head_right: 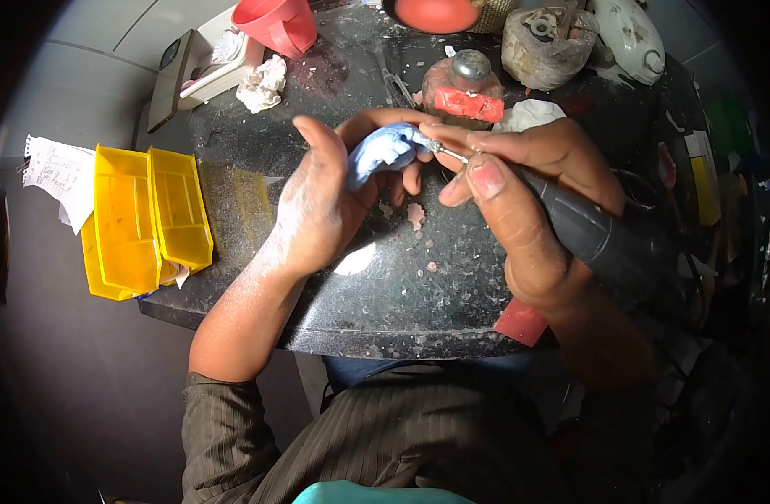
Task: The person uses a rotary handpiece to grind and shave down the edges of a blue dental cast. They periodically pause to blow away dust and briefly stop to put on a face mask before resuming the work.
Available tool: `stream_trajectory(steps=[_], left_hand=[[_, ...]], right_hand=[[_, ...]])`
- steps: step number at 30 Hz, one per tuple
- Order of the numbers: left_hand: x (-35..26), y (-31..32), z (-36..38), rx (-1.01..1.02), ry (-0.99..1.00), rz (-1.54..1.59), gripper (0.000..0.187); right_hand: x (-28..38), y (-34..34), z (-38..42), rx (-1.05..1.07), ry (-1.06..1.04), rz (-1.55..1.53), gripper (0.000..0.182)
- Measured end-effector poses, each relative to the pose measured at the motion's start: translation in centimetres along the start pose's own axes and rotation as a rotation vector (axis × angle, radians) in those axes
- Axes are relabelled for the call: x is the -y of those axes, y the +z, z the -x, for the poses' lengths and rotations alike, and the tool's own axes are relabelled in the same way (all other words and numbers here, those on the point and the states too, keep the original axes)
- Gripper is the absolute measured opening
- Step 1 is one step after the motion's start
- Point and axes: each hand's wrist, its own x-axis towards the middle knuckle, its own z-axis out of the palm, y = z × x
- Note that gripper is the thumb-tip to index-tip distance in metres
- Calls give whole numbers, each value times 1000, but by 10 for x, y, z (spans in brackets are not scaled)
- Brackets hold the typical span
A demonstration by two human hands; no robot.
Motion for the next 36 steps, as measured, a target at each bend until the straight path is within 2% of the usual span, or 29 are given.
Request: stream_trajectory(steps=[1,3,5,6,15,17,18,22,34,36], left_hand=[[-4,1,3,21,-27,-107,105],[-6,3,7,83,-12,-190,98],[10,10,5,4,225,-299,89],[7,9,5,19,191,-218,77],[9,9,6,-210,126,-342,68],[3,9,6,-211,-3,-336,59],[5,8,5,-219,106,-381,55],[-1,12,5,-227,10,-185,49],[9,5,3,-234,148,-427,43],[10,4,3,-235,157,-423,43]], right_hand=[[0,2,-1,-2,-2,2,20],[2,9,-2,-174,55,-87,14],[-1,6,-2,-163,46,-117,14],[-2,5,-2,-150,38,-148,14],[4,9,-3,-180,100,-198,12],[2,4,-1,-138,100,-151,17],[1,1,0,-94,101,-104,23],[1,0,1,-59,80,-32,23],[1,2,0,-65,82,-22,23],[4,6,-2,-123,78,-64,13]])
